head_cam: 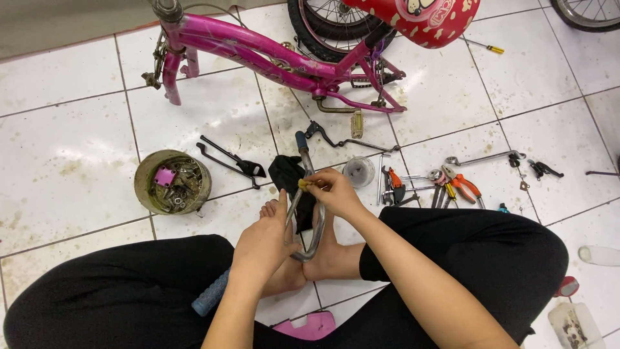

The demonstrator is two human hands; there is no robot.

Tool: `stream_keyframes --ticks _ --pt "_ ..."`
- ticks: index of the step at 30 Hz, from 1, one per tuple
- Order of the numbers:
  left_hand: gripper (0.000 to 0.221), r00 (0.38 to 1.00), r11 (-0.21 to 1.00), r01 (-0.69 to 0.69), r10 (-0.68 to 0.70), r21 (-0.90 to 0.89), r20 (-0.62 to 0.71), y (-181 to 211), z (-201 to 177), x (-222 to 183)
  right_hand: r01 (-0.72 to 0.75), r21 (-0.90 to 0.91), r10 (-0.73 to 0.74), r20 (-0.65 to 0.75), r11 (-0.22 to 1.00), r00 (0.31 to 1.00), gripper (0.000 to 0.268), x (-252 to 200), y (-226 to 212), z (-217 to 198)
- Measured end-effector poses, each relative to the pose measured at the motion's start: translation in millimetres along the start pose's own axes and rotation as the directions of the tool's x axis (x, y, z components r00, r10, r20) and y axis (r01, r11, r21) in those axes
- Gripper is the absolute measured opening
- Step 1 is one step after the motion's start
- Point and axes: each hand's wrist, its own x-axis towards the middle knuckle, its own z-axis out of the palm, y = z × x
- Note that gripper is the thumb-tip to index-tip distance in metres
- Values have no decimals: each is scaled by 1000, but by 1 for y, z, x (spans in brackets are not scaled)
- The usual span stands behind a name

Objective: Wiping down a bicycle handlebar with a cloth to remove dirt or grease.

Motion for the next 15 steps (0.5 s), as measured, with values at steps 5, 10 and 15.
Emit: stream_keyframes --ticks 5,10,15 --pt "109 1000 999 1 -2 39 16 -8 8 2 -30 -60 26 -78 998 997 20 -2 17 6" --pt "101 1000 998 -3 2 70 14 -17 11 8 15 8 -16 149 1000 989 19 -18 -31 16" --pt "96 1000 998 -21 20 58 9 -18 8 12 32 12 -34 153 999 988 18 -12 -17 16"
